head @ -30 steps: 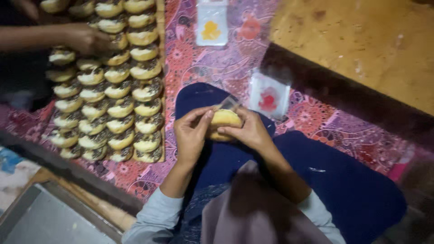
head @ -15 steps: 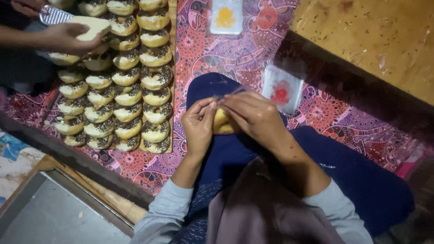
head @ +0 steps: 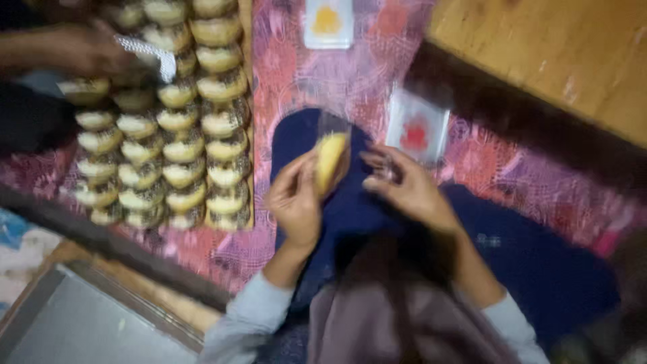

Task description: The person sits on the floor and individually places round pastries into clear plastic bags, then seals them and places them into a crate. Another person is visible in the background applying toppings to pastries on a tray.

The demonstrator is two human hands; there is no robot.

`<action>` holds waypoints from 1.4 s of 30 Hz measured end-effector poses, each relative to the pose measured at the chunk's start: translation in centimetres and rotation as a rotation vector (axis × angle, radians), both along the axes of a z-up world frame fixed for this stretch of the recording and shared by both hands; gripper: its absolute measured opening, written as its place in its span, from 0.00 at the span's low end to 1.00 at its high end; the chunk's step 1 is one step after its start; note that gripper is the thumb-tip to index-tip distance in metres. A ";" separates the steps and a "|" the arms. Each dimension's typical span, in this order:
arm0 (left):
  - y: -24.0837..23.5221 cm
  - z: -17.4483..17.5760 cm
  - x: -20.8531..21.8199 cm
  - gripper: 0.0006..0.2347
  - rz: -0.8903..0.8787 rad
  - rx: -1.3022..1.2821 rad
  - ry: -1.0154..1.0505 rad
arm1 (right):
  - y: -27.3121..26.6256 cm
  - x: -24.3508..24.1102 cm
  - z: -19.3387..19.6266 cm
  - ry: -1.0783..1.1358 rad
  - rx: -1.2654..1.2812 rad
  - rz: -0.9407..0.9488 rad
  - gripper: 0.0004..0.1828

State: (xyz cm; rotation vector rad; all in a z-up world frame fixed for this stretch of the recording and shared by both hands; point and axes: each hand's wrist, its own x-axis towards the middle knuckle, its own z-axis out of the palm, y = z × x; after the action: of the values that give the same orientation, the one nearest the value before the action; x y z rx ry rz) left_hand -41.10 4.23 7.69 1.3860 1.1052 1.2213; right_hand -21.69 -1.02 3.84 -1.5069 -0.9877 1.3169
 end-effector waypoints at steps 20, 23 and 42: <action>2.9 -4.5 -0.3 0.08 0.037 -0.038 -0.416 | 2.4 -3.5 -1.0 -0.386 0.500 -0.502 0.10; 2.2 -4.2 -0.5 0.11 0.067 -0.126 0.007 | 1.6 -3.9 -2.9 -0.390 0.427 -0.459 0.14; 6.0 -23.8 22.9 0.18 -0.644 0.368 0.787 | -13.6 18.2 -21.1 -0.849 -0.352 -0.668 0.16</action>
State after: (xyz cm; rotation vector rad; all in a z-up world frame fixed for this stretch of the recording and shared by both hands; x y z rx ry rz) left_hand -18.19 10.23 -16.14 2.3846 0.8103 0.3986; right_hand -3.51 -14.61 -17.28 -2.4791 -0.6224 0.3499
